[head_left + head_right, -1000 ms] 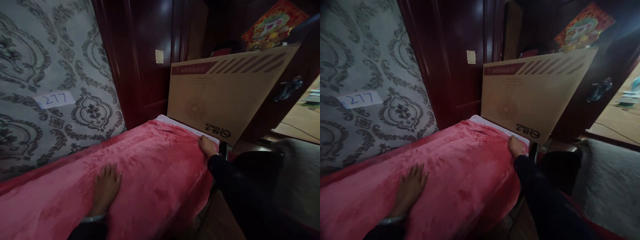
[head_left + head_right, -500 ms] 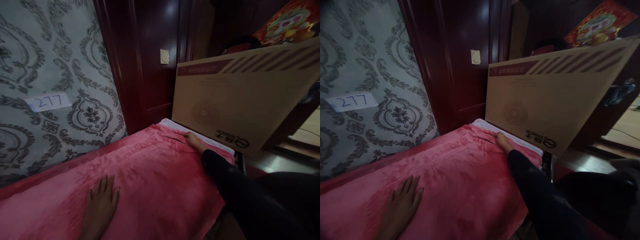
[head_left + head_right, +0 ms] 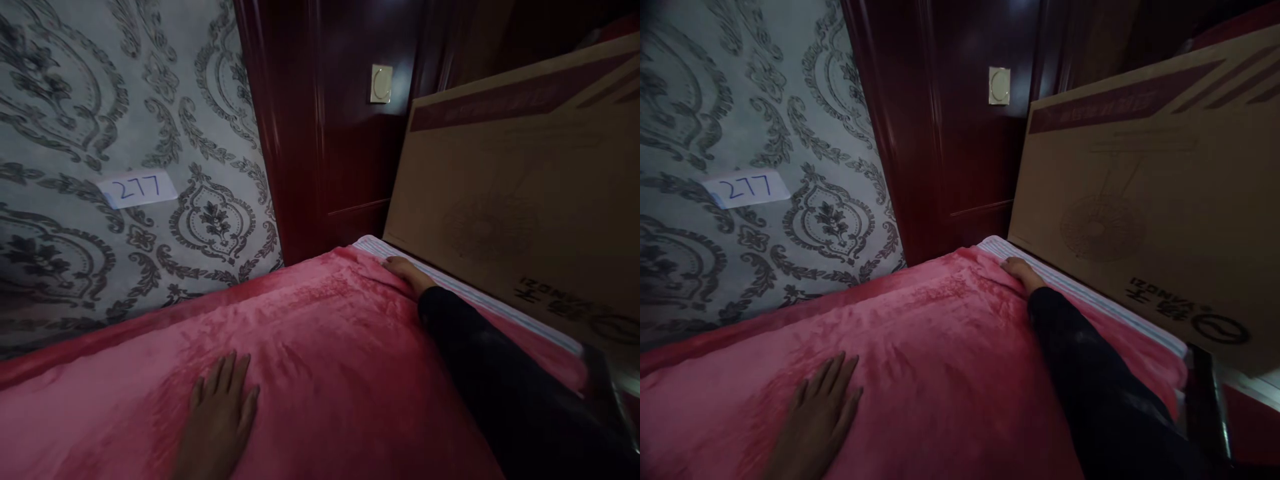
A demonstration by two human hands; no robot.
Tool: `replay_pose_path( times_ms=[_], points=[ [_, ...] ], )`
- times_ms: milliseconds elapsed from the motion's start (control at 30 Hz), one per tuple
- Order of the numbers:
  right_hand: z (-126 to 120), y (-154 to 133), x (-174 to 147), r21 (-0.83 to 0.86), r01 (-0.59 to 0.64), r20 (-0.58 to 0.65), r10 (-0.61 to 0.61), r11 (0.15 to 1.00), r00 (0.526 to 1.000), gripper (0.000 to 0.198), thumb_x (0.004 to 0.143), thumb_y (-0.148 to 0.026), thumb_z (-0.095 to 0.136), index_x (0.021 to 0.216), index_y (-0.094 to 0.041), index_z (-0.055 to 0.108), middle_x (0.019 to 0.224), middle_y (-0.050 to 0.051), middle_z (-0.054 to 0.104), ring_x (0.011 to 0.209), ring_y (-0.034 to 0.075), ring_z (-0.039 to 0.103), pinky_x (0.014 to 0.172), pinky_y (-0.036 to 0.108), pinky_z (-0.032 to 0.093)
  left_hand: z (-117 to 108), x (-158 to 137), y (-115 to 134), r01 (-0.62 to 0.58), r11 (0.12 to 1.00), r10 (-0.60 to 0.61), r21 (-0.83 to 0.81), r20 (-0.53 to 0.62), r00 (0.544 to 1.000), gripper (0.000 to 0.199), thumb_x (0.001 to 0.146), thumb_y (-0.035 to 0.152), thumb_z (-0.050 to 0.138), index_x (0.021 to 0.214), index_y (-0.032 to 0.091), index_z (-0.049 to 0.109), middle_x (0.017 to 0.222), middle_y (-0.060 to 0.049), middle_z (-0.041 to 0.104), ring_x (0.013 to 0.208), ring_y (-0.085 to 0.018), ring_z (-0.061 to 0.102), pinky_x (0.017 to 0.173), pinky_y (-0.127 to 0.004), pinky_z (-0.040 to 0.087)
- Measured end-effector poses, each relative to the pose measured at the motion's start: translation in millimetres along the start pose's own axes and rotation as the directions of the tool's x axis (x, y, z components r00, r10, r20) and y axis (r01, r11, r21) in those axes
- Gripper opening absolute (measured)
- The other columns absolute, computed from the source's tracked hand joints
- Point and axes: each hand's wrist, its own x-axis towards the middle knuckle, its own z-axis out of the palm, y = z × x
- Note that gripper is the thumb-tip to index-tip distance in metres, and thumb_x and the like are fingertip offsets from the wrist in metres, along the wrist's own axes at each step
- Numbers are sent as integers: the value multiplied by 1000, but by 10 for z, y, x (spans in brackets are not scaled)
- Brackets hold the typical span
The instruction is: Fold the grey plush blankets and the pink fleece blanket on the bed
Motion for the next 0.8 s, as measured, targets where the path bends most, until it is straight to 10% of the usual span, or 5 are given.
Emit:
replay_pose_path(
  times_ms=[167, 367, 500, 800],
  points=[
    [43, -19, -37, 234, 283, -142, -255, 930, 956, 42, 90, -20, 55, 129, -21, 70, 114, 5, 75, 95, 22, 68, 82, 30, 52, 40, -3, -19, 13, 1000, -13, -16, -1, 1000, 62, 92, 40, 40, 149, 19, 54, 158, -11, 47, 148, -35, 40, 121, -63, 28],
    [-10, -18, 46, -12, 228, -415, -212, 974, 885, 47, 99, -18, 35, 134, -19, 67, 140, 15, 57, 131, 32, 45, 108, 44, 38, 74, -16, -54, 14, 1000, -14, -23, 9, 1000, 62, 93, 41, 42, 150, 22, 53, 160, -10, 44, 149, -34, 39, 121, -62, 28],
    [110, 121, 112, -275, 92, -335, -185, 957, 924, 39, 98, -16, 42, 124, -13, 72, 135, 23, 57, 128, 37, 45, 103, 49, 40, 64, -39, -61, 9, 999, -8, -43, 26, 1000, 62, 94, 42, 41, 151, 22, 51, 161, -10, 43, 150, -33, 37, 122, -63, 27],
    [87, 171, 132, -124, 90, -297, -124, 988, 947, 39, 103, -36, 48, 103, -10, 78, 112, 23, 69, 109, 32, 60, 87, 40, 46, 99, -30, -58, 11, 997, -13, -78, -21, 1000, 60, 93, 43, 43, 147, 24, 57, 158, -11, 48, 149, -34, 40, 121, -62, 28]
  ],
)
